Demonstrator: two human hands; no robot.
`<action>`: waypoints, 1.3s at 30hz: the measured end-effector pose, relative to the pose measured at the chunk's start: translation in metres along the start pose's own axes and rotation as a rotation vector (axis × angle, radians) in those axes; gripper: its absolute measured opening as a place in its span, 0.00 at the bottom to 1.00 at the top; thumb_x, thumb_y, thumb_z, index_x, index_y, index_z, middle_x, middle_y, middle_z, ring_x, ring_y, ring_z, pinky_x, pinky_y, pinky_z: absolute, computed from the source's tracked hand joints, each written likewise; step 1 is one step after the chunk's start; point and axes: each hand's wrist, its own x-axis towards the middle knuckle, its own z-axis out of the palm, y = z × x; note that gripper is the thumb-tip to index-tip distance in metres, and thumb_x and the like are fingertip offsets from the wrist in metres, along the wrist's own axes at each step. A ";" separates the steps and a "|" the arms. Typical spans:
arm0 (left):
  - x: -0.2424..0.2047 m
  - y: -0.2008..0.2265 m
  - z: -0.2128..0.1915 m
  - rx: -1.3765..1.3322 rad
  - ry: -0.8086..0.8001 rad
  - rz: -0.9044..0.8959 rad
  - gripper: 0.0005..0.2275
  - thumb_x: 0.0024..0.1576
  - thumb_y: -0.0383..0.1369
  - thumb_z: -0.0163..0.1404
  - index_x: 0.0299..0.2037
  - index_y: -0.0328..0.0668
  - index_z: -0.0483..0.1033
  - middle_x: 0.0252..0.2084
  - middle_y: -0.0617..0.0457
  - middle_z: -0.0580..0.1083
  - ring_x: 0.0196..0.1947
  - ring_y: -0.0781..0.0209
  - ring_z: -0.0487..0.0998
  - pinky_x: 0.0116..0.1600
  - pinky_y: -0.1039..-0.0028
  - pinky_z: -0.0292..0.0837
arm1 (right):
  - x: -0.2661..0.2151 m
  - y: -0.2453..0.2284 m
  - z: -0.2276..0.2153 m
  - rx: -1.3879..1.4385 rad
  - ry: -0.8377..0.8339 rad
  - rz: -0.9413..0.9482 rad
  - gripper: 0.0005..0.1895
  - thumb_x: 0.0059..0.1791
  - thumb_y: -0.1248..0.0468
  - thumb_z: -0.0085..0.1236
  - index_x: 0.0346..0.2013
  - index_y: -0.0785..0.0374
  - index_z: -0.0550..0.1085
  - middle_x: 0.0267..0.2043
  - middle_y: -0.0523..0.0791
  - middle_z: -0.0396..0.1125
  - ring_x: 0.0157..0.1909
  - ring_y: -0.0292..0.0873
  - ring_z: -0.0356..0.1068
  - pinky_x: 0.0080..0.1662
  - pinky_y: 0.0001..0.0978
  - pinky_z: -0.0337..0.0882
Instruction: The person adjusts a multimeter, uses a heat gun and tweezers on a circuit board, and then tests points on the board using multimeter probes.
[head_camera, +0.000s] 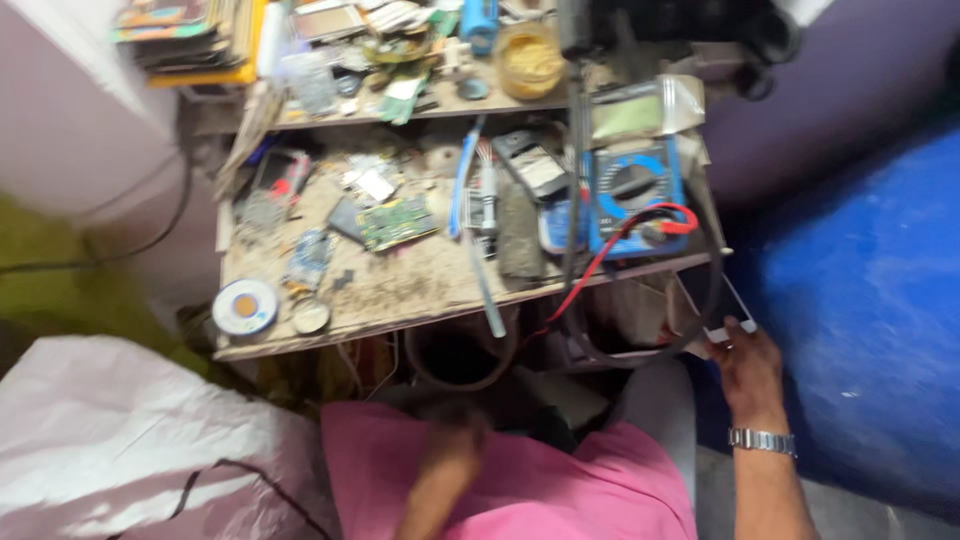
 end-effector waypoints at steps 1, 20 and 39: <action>0.001 0.026 0.006 -0.136 -0.041 0.099 0.11 0.59 0.33 0.50 0.48 0.38 0.76 0.48 0.35 0.76 0.48 0.34 0.77 0.53 0.52 0.72 | -0.003 -0.001 -0.001 0.023 0.003 0.002 0.03 0.55 0.69 0.53 0.41 0.59 0.71 0.38 0.42 0.69 0.39 0.40 0.73 0.41 0.35 0.77; 0.254 0.242 0.145 -0.625 0.231 0.297 0.09 0.58 0.31 0.52 0.43 0.35 0.71 0.36 0.42 0.74 0.35 0.48 0.78 0.39 0.61 0.73 | -0.112 -0.004 -0.062 0.318 0.042 0.045 0.12 0.54 0.65 0.51 0.52 0.60 0.74 0.49 0.43 0.73 0.49 0.40 0.74 0.55 0.45 0.72; 0.199 0.193 0.072 -1.185 0.197 0.258 0.17 0.52 0.32 0.56 0.50 0.39 0.71 0.41 0.46 0.72 0.38 0.50 0.73 0.44 0.61 0.71 | -0.017 -0.020 -0.001 -0.790 0.274 -0.565 0.15 0.58 0.64 0.53 0.57 0.71 0.73 0.37 0.49 0.73 0.37 0.39 0.73 0.41 0.32 0.72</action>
